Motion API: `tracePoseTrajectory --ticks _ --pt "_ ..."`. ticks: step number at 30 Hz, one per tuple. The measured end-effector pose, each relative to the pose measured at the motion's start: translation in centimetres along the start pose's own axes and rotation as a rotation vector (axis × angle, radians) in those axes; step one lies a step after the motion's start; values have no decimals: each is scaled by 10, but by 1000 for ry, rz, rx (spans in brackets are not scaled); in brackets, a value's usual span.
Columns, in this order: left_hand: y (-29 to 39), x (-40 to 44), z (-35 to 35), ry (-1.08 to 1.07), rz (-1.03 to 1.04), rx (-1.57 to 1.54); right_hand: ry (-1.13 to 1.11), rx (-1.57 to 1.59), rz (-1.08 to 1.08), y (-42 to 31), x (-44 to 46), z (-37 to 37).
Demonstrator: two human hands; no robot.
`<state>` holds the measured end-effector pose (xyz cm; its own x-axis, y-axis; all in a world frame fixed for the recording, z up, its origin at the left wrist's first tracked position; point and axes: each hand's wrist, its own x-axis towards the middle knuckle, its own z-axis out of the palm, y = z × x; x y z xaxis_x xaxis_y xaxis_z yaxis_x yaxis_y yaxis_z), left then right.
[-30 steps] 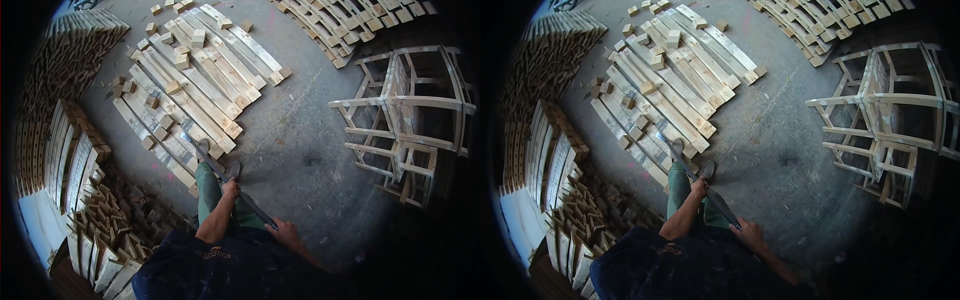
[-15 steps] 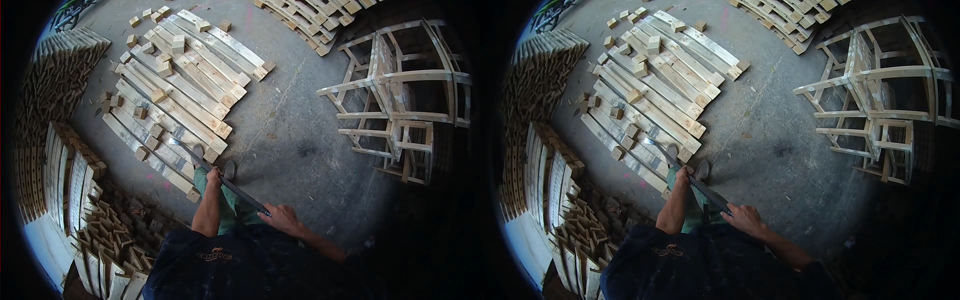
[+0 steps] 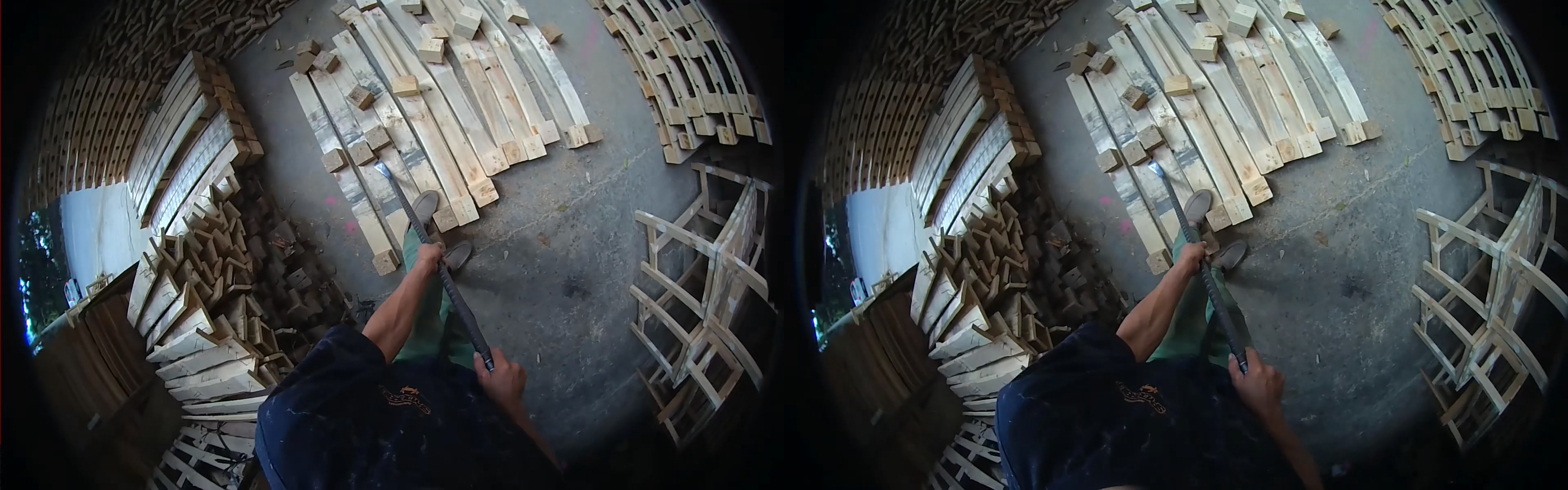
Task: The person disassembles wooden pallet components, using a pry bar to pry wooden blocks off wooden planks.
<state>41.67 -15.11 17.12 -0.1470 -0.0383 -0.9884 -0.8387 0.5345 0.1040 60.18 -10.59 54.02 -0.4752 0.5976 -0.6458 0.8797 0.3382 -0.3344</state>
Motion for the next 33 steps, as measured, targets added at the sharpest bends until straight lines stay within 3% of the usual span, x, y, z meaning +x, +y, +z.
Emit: tracePoseTrajectory --ticks 2,4,6,7,10,11,15,22,33 --pt "21 19 -7 22 36 25 -3 -70 30 -3 31 16" --pt "11 33 5 42 46 58 -8 -39 39 40 41 34" --pt "-1 45 45 505 96 307 13 5 56 74 55 42" --pt "8 30 53 342 -26 123 6 42 107 86 57 37" --pt "33 1 64 323 -93 -74 20 81 149 96 75 20" --pt "21 35 60 294 -77 -11 27 100 154 88 75 17" --pt "36 2 33 212 136 5 -23 27 93 42 64 0" --pt "50 -45 1 5 26 -52 7 11 31 -35 24 -37" --pt "-2 19 14 20 -47 -145 0 -77 -6 9 7 -6"
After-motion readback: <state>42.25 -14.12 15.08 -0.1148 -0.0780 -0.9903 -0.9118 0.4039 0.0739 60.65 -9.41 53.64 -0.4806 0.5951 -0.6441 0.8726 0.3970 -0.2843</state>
